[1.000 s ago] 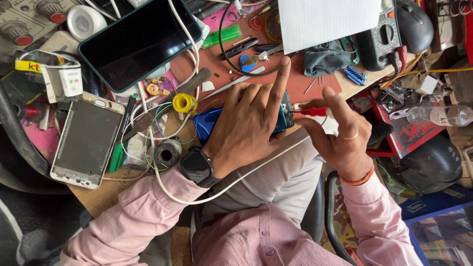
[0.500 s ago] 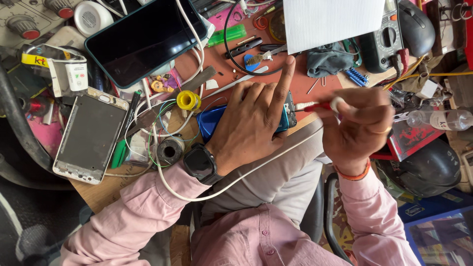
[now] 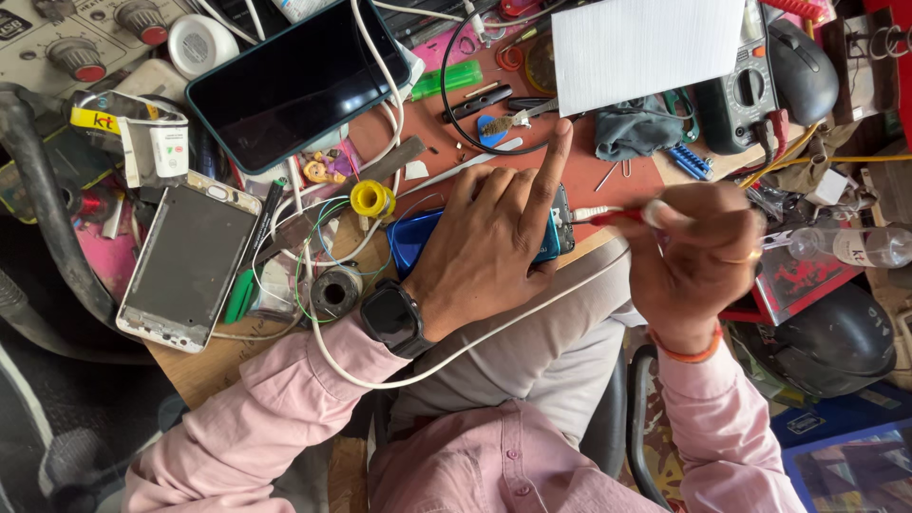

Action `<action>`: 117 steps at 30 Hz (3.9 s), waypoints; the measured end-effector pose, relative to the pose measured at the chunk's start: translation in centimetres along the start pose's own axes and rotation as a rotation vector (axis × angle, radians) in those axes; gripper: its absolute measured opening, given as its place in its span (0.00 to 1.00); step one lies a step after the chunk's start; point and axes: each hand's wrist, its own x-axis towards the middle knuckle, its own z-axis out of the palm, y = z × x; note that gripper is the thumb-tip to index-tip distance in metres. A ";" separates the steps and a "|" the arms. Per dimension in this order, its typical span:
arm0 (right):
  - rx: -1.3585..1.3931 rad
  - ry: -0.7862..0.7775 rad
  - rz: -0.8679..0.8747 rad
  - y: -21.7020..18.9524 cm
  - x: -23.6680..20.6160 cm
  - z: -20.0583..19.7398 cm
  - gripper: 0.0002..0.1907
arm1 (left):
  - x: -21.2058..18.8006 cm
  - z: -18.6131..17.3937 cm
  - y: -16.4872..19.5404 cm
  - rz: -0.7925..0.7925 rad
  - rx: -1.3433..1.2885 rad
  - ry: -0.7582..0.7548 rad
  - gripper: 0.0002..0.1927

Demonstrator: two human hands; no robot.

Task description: The person uses a red-handled screwdriver to work on the internal components of a blue smartphone at a cluttered repair bench. After reassembling the device, they connect a white charging cable and observe the charging icon on the screen.

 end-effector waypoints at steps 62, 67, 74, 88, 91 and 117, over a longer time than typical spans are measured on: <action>0.364 -0.117 0.329 2.8 3.8 -0.8 0.14 | -0.1 -0.7 0.0 0.039 0.061 0.027 0.64; -0.371 -0.172 -0.017 3.5 4.0 -1.5 0.12 | -0.4 -0.3 0.1 0.052 0.083 0.011 0.59; -0.350 -0.226 -0.079 1.1 2.6 -0.4 0.10 | -0.2 0.2 0.2 0.088 0.068 0.009 0.56; -0.316 -0.632 -0.307 1.9 5.6 -1.0 0.13 | 0.0 -0.4 0.3 0.077 0.122 0.001 0.53; -0.278 -0.668 -0.338 2.5 6.2 -0.9 0.14 | 0.1 -0.1 0.2 0.068 0.122 -0.008 0.52; -0.307 -0.928 -0.385 -0.9 8.8 0.8 0.41 | -4.3 0.1 3.0 0.293 0.164 0.093 0.36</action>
